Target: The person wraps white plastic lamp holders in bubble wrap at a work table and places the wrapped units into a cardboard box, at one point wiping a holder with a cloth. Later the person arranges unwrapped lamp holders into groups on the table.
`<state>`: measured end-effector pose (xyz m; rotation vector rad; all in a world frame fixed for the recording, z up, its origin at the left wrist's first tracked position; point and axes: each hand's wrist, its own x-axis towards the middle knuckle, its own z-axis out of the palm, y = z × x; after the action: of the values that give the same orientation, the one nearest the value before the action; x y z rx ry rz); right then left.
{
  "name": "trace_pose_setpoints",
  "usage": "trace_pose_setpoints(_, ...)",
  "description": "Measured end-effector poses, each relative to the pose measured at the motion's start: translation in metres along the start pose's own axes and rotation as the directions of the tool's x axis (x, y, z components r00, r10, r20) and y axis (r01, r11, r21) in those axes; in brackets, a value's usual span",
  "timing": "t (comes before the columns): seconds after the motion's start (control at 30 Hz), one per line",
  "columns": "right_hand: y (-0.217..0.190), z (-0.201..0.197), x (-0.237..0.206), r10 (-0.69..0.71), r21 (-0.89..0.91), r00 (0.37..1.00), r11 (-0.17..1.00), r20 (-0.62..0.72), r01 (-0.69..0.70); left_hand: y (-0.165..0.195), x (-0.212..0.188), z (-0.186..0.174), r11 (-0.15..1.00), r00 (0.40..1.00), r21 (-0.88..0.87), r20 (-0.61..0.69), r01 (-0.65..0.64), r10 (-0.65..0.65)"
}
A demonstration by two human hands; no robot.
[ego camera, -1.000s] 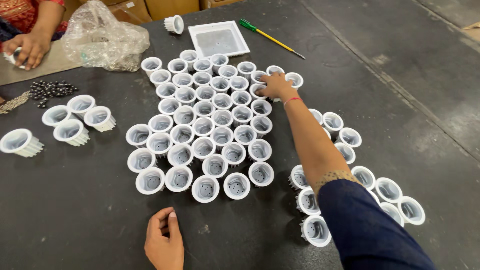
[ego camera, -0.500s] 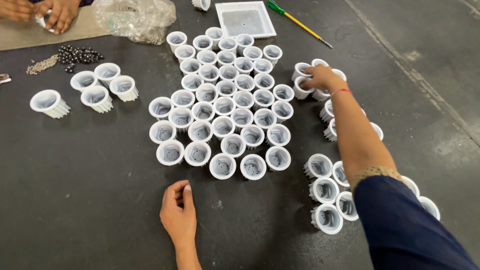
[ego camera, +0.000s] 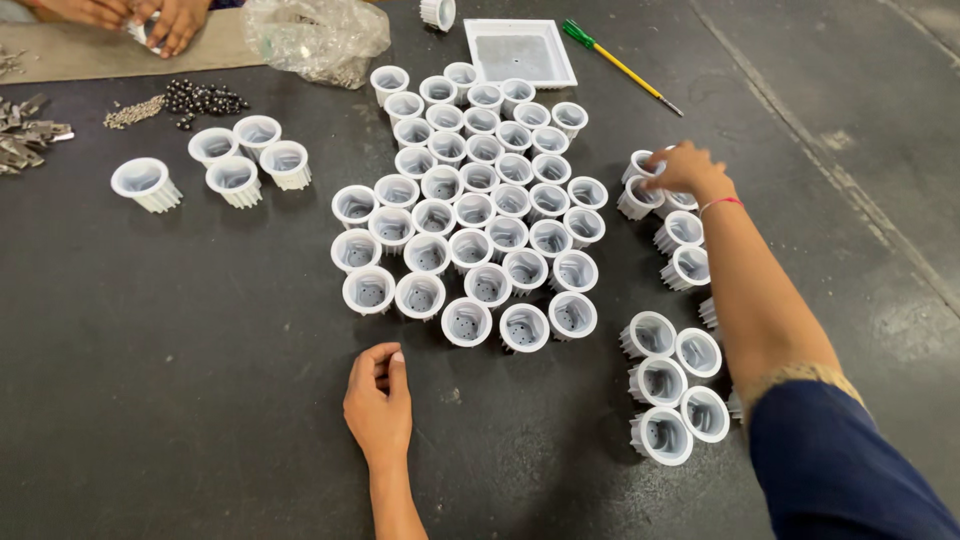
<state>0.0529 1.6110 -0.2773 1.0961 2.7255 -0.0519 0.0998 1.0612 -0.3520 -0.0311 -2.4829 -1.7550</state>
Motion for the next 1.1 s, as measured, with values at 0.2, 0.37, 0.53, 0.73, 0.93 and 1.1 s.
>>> trace_pose_setpoints(0.2,-0.044,-0.007,-0.046,-0.581,0.233,0.727,0.699,-0.366,0.676,-0.001,-0.001,0.001,1.0,1.0,0.001,0.003,-0.009,0.009)
trace_pose_setpoints(0.37,-0.08,0.015,-0.098,-0.726,0.302,0.666,0.605,-0.17,0.737,0.0,-0.001,0.0,0.999,0.999,-0.004,0.002,-0.033,0.033)
trace_pose_setpoints(0.53,-0.088,0.038,-0.101,-0.715,0.194,0.674,0.646,-0.184,0.738,-0.001,-0.001,0.0,1.0,1.0,-0.001,0.013,0.008,-0.008)
trace_pose_setpoints(0.73,-0.096,0.058,-0.087,-0.633,0.169,0.737,0.72,-0.238,0.673,0.002,-0.002,-0.001,1.0,1.0,0.012,-0.002,-0.016,0.016)
trace_pose_setpoints(0.93,-0.099,0.059,-0.101,-0.553,0.116,0.789,0.794,-0.27,0.596,0.002,-0.001,-0.002,1.0,1.0,0.014,0.011,-0.009,0.009)
trace_pose_setpoints(1.1,-0.1,0.059,-0.102,-0.542,0.078,0.791,0.809,-0.283,0.582,0.002,-0.001,-0.002,1.0,1.0,0.007,0.013,-0.005,0.005)
